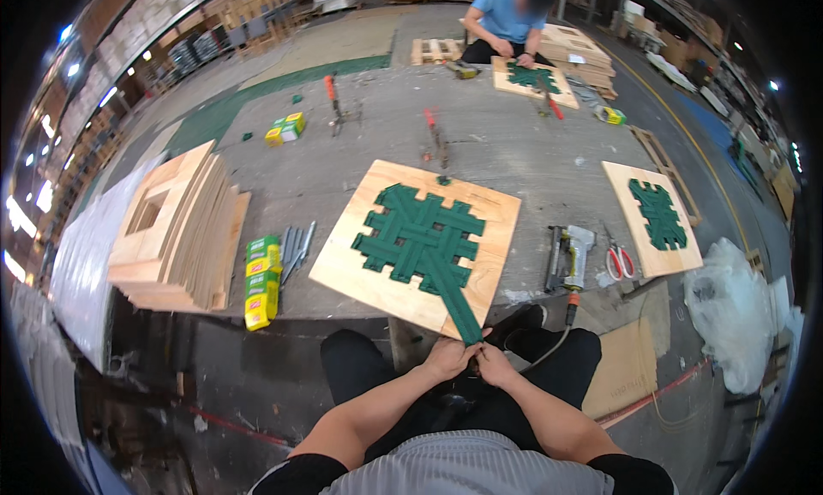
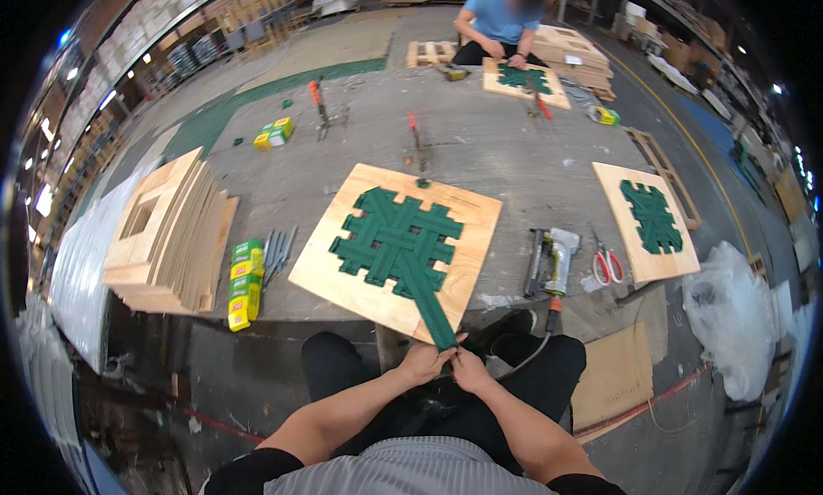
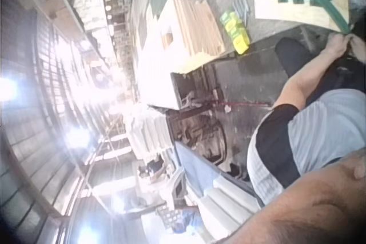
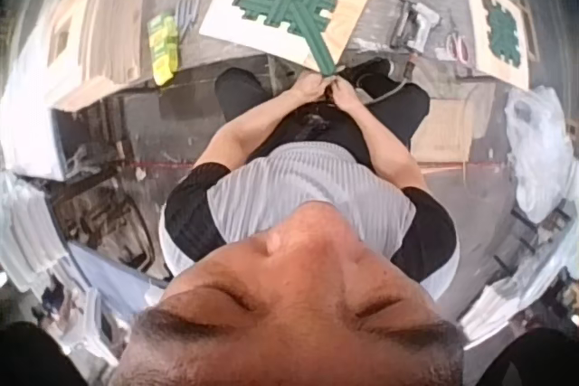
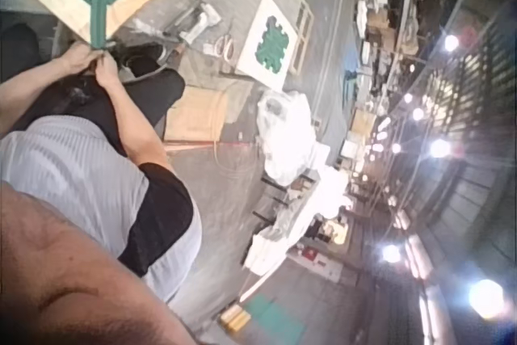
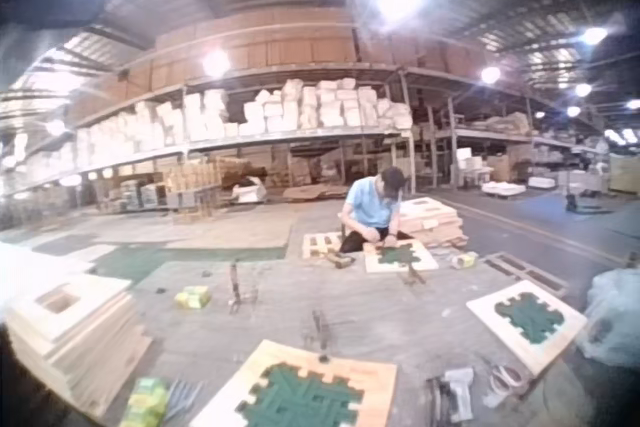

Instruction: The person sits on the floor and attaches green plastic strips to a square wooden board using a pneumatic nail gun. They fold the strips into a pattern and secure them with nails, then switch to a new board with a square cutout and continue attaching strips along the edges.

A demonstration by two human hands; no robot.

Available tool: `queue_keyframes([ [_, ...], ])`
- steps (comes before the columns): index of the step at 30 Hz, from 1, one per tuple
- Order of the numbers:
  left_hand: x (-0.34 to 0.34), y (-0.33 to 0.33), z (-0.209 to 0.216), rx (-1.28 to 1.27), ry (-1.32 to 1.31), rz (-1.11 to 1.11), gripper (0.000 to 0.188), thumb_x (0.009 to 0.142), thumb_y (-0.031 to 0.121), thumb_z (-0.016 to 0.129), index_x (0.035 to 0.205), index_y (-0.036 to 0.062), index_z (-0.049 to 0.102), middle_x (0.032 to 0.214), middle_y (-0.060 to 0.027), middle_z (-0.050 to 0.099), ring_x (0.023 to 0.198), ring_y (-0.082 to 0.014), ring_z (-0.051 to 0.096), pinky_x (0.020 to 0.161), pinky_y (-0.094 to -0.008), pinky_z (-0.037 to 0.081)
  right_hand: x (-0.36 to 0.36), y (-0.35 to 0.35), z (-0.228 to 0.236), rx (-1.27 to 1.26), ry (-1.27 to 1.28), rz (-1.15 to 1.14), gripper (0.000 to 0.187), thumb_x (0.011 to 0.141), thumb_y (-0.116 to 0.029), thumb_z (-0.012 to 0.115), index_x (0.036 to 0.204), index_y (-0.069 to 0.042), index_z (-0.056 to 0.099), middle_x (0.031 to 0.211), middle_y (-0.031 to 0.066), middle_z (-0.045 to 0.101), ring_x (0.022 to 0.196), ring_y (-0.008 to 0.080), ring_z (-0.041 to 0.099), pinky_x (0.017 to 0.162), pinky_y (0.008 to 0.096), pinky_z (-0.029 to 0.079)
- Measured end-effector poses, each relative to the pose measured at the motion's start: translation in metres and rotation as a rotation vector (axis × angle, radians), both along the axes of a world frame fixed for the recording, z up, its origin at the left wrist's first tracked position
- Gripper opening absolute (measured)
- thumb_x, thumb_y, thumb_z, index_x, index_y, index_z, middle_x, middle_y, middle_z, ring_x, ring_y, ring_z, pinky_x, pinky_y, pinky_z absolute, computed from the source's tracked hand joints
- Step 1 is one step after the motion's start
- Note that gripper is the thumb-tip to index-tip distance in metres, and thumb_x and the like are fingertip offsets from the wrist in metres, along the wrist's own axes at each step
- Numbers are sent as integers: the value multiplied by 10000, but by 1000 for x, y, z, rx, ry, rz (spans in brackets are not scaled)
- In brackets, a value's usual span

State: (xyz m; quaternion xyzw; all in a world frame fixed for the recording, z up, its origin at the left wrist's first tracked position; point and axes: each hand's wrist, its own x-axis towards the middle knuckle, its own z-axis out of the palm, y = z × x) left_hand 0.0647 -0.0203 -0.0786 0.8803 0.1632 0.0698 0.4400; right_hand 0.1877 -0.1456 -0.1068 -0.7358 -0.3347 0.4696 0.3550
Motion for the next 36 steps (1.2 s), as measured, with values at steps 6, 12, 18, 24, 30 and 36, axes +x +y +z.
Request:
queue_keyframes([
  [6, 7, 7, -15, 268, -200, 65, 388, 1036, 254, 597, 1418, 216, 653, 1345, -156, 666, 1262, -403, 593, 1096, -504, 443, 22, -15, 55, 177, -552, -37, 227, 955, -210, 673, 1091, -29, 693, 954, 240, 727, 913, 413, 722, 794, 475, 566],
  [12, 6, 14, -21, 346, -217, 71, 359, 1010, 272, 632, 1358, 203, 693, 1312, -147, 679, 1246, -402, 598, 1083, -525, 450, 169, 3, 136, 160, -824, -561, 276, 971, -259, 675, 1019, 8, 726, 926, 202, 748, 851, 344, 739, 756, 413, 565],
  [18, 2, 15, -26, 348, -207, 78, 349, 981, 290, 656, 1316, 202, 697, 1305, -155, 665, 1249, -405, 585, 1069, -529, 450, 261, 24, 115, -229, -579, -587, 417, 880, -292, 810, 1026, 82, 698, 825, 123, 694, 704, 252, 689, 582, 417, 544],
  [24, 2, 18, -33, 415, -176, 88, 397, 946, 349, 651, 1250, 96, 683, 1303, -209, 662, 1252, -409, 598, 1063, -523, 468, 268, 53, 111, -96, -375, -784, 299, 810, -11, 783, 1030, 115, 625, 814, 163, 670, 659, 269, 674, 522, 429, 542],
  [30, 0, 20, -29, 385, -119, 80, 452, 939, 344, 654, 1316, 96, 646, 1385, -206, 621, 1313, -408, 561, 1104, -538, 434, 212, 55, 157, 223, -53, -694, 261, 851, -91, 777, 1018, -18, 591, 777, 95, 623, 579, 201, 612, 492, 374, 512],
  [36, 5, 18, -44, 356, -134, 85, 513, 943, 327, 650, 1391, 84, 590, 1476, -212, 541, 1412, -426, 459, 1173, -546, 367, 113, 73, 207, 143, -2, -342, 281, 909, -175, 796, 1103, -61, 629, 801, 14, 609, 588, 134, 578, 495, 323, 495],
])
